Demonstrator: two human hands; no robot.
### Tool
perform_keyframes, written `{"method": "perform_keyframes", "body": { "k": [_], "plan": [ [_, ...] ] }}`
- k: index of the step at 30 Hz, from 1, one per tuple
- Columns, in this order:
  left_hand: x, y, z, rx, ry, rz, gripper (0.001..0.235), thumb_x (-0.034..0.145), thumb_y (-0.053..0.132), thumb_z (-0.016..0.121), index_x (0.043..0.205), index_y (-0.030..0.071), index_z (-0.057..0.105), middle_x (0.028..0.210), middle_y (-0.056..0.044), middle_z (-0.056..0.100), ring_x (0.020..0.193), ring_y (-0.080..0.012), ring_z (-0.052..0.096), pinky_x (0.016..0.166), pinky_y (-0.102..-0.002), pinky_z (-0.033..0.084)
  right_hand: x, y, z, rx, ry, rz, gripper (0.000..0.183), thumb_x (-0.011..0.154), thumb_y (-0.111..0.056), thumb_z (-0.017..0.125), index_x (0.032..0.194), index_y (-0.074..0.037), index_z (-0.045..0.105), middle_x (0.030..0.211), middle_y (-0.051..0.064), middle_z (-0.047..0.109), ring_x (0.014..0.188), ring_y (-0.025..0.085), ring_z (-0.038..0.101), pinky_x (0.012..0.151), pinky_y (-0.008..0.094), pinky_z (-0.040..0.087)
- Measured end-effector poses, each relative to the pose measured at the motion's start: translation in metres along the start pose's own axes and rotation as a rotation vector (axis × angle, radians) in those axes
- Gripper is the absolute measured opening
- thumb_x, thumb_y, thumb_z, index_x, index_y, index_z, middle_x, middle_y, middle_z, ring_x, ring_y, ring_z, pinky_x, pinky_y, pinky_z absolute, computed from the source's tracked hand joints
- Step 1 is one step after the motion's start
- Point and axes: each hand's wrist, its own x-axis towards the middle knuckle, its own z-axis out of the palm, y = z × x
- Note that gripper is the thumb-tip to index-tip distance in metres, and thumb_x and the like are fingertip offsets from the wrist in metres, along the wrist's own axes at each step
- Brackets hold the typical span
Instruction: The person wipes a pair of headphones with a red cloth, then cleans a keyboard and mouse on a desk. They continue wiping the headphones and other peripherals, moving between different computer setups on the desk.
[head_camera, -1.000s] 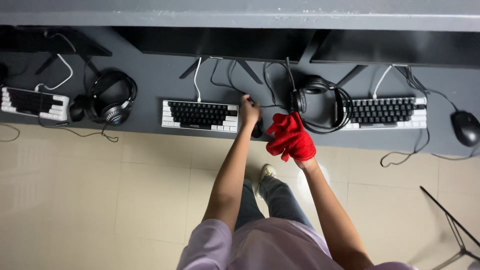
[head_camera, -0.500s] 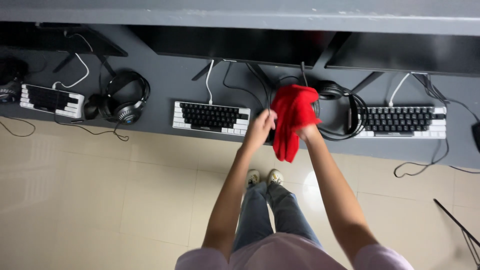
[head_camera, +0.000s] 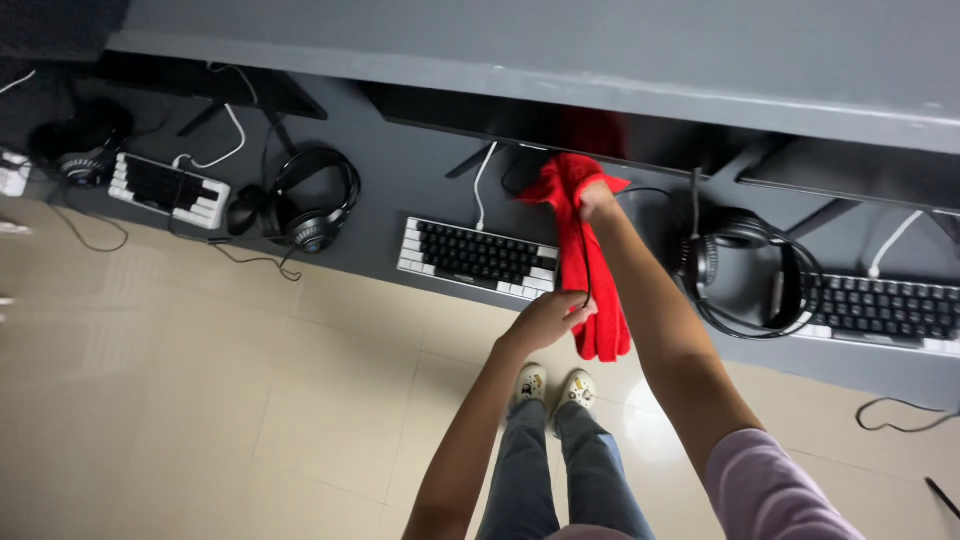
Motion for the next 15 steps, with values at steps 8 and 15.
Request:
{"method": "perform_keyframes", "body": {
  "k": [8,15],
  "plan": [
    [0.049,-0.054,-0.037,-0.281,0.427,0.024,0.027,0.106,0.030,0.060,0.116,0.006,0.068,0.090,-0.003,0.067,0.068,-0.0084,0.055,0.062,-0.029,0.048,0.016,0.053,-0.094,-0.009,0.051,0.042,0.023,0.107,-0.024,0.060,0.117,-0.005,0.068,0.104,0.010,0.074,0.091,0.025,0.072,0.071,0.038,0.060],
    [0.089,-0.077,-0.028,-0.615,0.437,-0.071,0.046,0.105,0.043,0.057,0.129,0.006,0.073,0.081,-0.007,0.058,0.065,-0.0094,0.051,0.063,-0.027,0.044,-0.110,0.026,-0.030,0.098,0.145,0.049,0.025,0.105,-0.024,0.059,0.115,-0.003,0.068,0.104,0.011,0.075,0.090,0.024,0.074,0.073,0.037,0.061]
  ]
}}
